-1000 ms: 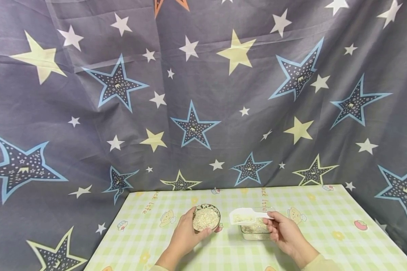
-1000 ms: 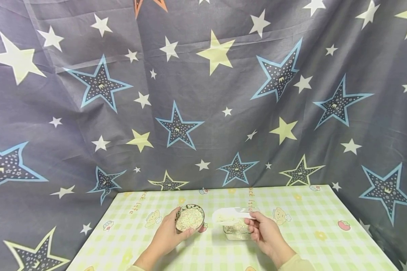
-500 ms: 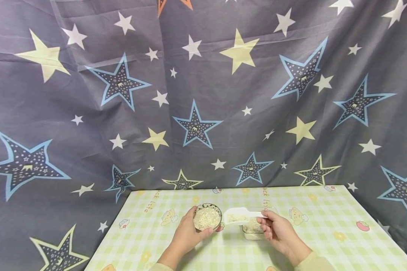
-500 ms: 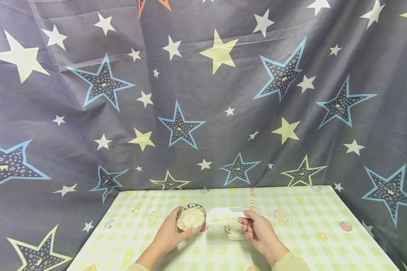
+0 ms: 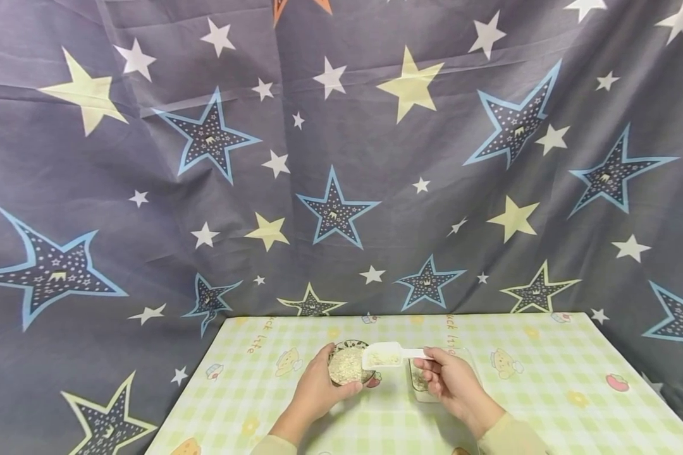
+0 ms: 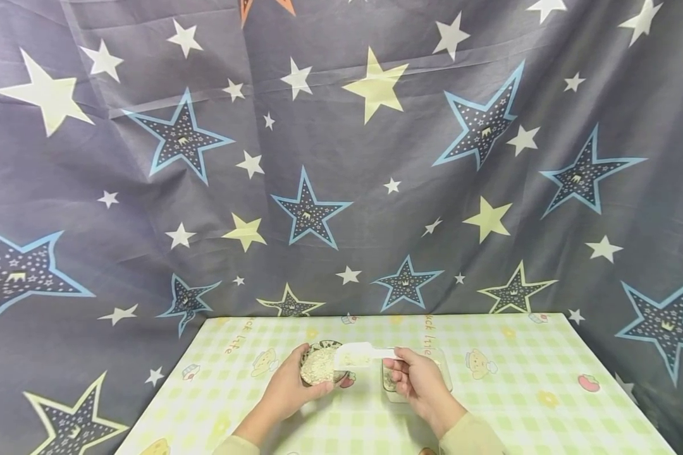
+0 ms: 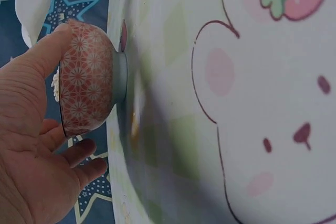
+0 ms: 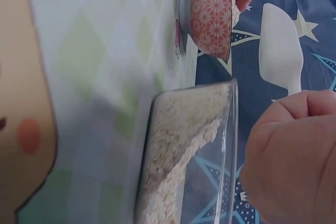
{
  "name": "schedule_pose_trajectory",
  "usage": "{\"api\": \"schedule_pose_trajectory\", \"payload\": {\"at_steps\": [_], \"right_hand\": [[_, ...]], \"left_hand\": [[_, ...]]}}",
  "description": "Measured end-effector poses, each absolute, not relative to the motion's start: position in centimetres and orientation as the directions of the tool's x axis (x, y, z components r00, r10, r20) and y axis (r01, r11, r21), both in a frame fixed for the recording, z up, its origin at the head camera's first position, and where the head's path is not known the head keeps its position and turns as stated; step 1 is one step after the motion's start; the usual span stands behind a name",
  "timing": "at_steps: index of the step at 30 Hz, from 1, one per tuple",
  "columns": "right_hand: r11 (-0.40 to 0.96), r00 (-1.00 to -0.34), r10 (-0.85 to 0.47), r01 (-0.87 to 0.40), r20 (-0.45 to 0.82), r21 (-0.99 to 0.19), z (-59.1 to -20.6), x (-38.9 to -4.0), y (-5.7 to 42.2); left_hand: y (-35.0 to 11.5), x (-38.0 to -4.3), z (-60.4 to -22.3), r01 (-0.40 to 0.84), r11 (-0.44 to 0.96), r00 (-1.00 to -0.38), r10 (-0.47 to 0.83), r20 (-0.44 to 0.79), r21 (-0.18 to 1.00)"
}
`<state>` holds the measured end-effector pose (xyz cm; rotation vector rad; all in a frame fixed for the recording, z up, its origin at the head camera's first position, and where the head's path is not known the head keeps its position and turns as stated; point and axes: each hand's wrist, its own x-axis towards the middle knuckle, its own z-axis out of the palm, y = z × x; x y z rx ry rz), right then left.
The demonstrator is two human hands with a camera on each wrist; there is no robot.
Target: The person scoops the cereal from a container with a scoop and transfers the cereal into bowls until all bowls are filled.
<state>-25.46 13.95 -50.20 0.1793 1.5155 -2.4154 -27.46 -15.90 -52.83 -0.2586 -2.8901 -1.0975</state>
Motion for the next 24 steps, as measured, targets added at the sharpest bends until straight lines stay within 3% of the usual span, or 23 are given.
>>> {"api": "schedule_pose_trajectory", "payload": {"at_steps": [9, 24], "right_hand": [[-0.342, -0.966, -0.131, 0.256, -0.224, -0.904, -49.6, -25.7, 12.4], [-0.072, -0.995, 0.058, 0.076, -0.080, -0.994, -48.8, -25.3, 10.0]], "left_hand": [[-15.8, -27.4, -52.3, 0.149, 0.725, -0.988, 0.129, 0.080, 0.672], [-15.7, -27.4, -52.0, 0.143, 0.721, -0.989, 0.121, 0.080, 0.678]]}}
